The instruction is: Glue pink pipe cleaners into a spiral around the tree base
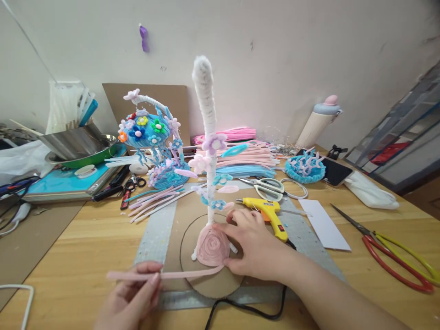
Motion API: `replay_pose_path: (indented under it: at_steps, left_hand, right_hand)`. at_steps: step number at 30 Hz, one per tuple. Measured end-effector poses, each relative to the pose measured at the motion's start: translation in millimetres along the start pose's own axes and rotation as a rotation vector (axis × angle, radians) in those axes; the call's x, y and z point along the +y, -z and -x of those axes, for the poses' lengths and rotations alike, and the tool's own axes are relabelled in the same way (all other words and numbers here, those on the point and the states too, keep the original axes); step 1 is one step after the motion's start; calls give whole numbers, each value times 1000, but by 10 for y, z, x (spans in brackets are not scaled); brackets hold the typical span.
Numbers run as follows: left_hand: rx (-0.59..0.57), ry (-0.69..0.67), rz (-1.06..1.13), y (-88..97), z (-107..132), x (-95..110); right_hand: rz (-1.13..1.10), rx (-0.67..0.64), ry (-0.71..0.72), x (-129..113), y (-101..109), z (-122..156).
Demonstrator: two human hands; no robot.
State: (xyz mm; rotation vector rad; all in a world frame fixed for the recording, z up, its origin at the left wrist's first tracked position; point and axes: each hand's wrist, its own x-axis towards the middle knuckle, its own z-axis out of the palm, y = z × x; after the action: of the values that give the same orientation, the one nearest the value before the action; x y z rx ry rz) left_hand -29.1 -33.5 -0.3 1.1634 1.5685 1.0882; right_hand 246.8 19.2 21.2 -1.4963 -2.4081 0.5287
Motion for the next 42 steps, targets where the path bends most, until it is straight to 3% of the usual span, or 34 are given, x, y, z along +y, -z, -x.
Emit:
replay_pose_path:
  at_steps: [2,4,7,9,12,14,16,20,22,25,28,31,36,42]
  left_hand:
    - [11,224,252,-11,-61,58]
    - [10,265,381,-17,-129,141]
    - [106,212,445,3,-239,261]
    - [228,167,416,33,-319,331]
    - [429,15,214,96,-431,450]
    - [492,-148,-17,141,-469,536]
    - [402,-338,-350,172,-449,605]
    - [-20,-810,-1038,94,-213,612]
    - [-92,-1140,-1160,-50,-59,554]
    - [-414,-1353,-1227,-340,91,446]
    - [-421,-1269,-1248,-569,126,343]
    - [-355,-1233,-1252,-651,120,244]
    - [-235,-1073,-1269,-604,102,155]
    - [-224,-870,-1249,-521,35,233]
  right_hand:
    - [-1,5,4,-1,0,5]
    - [-2,11,7,-3,2,8]
    - [-8,14,6,-9,6,6]
    - [-13,10,8,-11,9,0]
    - [-12,8,8,-10,13,-10]
    - [-12,9,6,-7,15,-14]
    - [-17,11,7,-5,17,-16]
    - [-15,18,13,-9,18,-16]
    - [-1,26,16,-11,14,-13]
    - [15,32,18,-13,8,-4]
    - [13,30,20,-11,8,2]
    - [5,37,20,-8,11,4]
    - [6,52,23,-4,4,4]
    - [-2,51,-7,-19,-51,-7]
